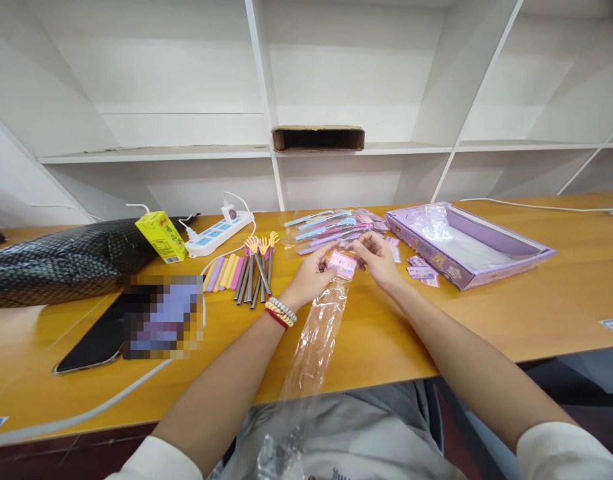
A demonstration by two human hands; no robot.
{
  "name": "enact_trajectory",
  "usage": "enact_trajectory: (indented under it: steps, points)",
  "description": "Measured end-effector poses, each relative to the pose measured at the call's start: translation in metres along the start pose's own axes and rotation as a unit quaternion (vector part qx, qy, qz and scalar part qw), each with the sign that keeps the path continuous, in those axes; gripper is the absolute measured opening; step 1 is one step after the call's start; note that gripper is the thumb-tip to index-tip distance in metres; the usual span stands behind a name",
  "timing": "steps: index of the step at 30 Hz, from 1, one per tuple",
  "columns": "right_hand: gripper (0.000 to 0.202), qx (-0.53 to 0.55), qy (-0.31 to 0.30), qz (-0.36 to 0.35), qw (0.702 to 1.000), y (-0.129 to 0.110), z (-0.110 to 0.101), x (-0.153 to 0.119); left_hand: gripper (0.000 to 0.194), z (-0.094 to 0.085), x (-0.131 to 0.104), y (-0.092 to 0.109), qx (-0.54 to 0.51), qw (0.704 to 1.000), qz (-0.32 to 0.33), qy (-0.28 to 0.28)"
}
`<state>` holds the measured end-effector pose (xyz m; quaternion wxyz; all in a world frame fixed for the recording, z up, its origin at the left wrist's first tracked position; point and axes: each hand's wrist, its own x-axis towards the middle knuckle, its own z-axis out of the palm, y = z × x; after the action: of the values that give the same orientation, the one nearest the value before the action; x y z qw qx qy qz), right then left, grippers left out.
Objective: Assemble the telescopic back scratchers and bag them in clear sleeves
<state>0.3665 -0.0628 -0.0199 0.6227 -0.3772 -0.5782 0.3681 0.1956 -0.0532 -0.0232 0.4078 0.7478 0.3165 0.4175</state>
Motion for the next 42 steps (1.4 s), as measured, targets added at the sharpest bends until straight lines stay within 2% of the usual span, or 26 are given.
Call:
enact_trajectory:
  steps: [2, 5, 8, 11, 14, 18, 20, 23, 26, 28, 30, 32, 35, 39, 40, 42]
  points:
    - [0.029, -0.059, -0.019, -0.046, 0.997, -0.003, -0.004, -0.002, 0.059, 0.000, -0.001, 0.002, 0.013, 1.000, -0.006, 0.003]
    - [0.020, -0.171, -0.075, -0.118, 0.975, -0.006, -0.009, -0.005, 0.059, 0.000, -0.001, 0.003, 0.030, 0.999, 0.002, 0.010]
    - [0.015, -0.240, -0.094, -0.149, 0.955, -0.005, -0.010, -0.005, 0.056, 0.000, -0.001, 0.004, 0.044, 0.999, 0.021, 0.014]
    - [0.017, -0.258, -0.084, -0.142, 0.952, -0.003, -0.011, -0.002, 0.055, 0.000, -0.003, 0.005, 0.074, 0.996, 0.042, 0.011]
    - [0.016, -0.245, -0.109, -0.128, 0.955, -0.003, -0.012, 0.000, 0.054, 0.000, -0.005, 0.006, 0.106, 0.993, 0.053, 0.002]
    - [0.020, -0.195, -0.138, -0.057, 0.969, -0.002, -0.015, 0.004, 0.056, 0.001, -0.006, 0.010, 0.127, 0.990, 0.057, -0.021]
    - [0.022, -0.137, -0.108, -0.019, 0.985, 0.000, -0.016, 0.007, 0.056, 0.001, -0.006, 0.011, 0.120, 0.991, 0.055, -0.026]
    - [0.023, -0.011, 0.009, 0.013, 1.000, 0.002, -0.021, 0.015, 0.057, 0.001, -0.005, 0.010, 0.115, 0.992, 0.054, -0.017]
    - [0.023, 0.079, 0.122, 0.029, 0.989, 0.001, -0.032, 0.023, 0.058, -0.001, -0.004, 0.006, 0.124, 0.991, 0.043, -0.015]
    - [0.023, 0.054, 0.195, 0.015, 0.979, -0.002, -0.044, 0.027, 0.056, -0.003, -0.003, 0.003, 0.137, 0.990, 0.027, -0.001]
    - [0.021, -0.061, 0.256, -0.009, 0.965, -0.008, -0.060, 0.030, 0.052, -0.005, -0.001, -0.002, 0.155, 0.987, 0.009, 0.030]
    - [0.018, -0.237, 0.273, -0.008, 0.932, -0.015, -0.078, 0.029, 0.048, -0.008, 0.002, -0.007, 0.171, 0.984, -0.013, 0.057]
    - [0.015, -0.456, 0.202, 0.090, 0.862, -0.023, -0.106, 0.027, 0.049, -0.013, 0.004, -0.013, 0.179, 0.980, -0.038, 0.079]
    - [0.009, -0.577, 0.069, 0.246, 0.776, -0.019, -0.137, 0.027, 0.049, -0.016, 0.005, -0.016, 0.180, 0.979, -0.044, 0.083]
    - [0.009, -0.591, 0.060, 0.258, 0.762, -0.015, -0.142, 0.028, 0.048, -0.016, 0.004, -0.015, 0.179, 0.980, -0.043, 0.079]
    - [0.012, -0.606, 0.079, 0.231, 0.758, -0.008, -0.148, 0.029, 0.045, -0.015, 0.004, -0.014, 0.174, 0.982, -0.040, 0.068]
